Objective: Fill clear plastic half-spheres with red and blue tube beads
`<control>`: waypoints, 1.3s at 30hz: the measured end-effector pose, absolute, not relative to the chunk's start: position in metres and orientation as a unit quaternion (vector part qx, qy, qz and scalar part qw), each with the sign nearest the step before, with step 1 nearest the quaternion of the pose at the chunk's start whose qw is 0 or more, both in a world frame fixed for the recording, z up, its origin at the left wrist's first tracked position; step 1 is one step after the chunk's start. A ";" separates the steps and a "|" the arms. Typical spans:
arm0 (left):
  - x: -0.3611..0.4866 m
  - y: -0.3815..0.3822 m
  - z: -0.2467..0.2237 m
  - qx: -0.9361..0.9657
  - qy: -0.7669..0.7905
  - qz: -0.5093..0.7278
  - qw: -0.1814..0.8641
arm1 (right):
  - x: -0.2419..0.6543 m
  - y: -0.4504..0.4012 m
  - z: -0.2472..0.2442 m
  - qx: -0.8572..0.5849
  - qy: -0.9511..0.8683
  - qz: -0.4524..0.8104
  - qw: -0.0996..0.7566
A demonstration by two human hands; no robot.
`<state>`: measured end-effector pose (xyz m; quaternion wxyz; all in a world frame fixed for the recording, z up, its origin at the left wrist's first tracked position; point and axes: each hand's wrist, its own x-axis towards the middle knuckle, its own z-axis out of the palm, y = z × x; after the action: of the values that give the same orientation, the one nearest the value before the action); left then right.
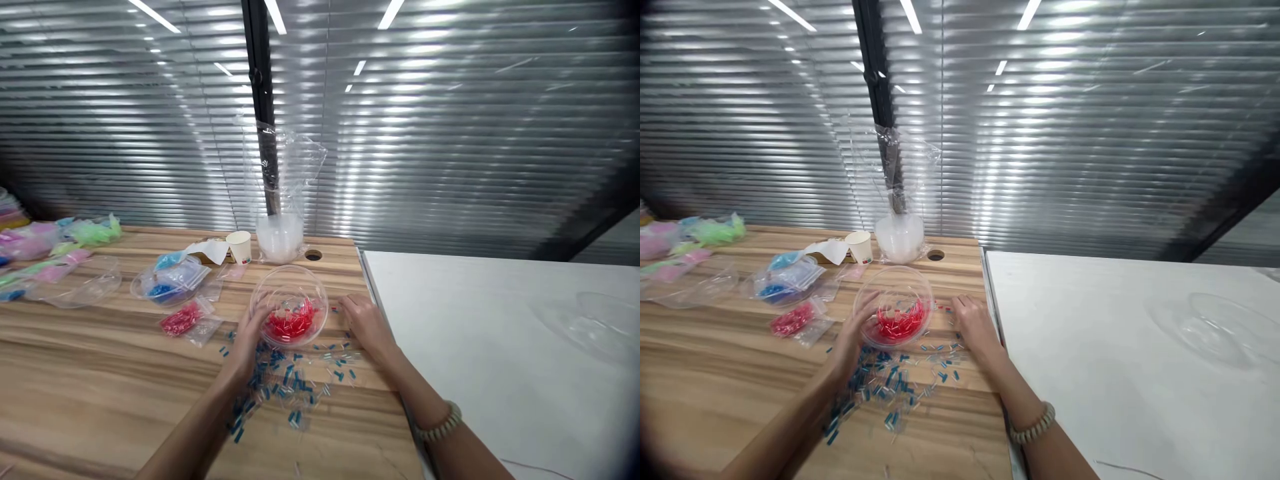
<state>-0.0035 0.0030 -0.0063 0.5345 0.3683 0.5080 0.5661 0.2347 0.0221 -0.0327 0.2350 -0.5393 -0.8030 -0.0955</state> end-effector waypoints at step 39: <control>-0.008 0.004 0.003 0.396 0.418 0.637 0.512 | 0.250 0.038 -0.051 -0.539 -0.786 -0.154 0.260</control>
<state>-0.0080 0.0038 0.0025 0.5116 0.3964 0.4182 0.6374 0.2496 0.0380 -0.0508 0.2605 -0.5389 -0.7862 -0.1537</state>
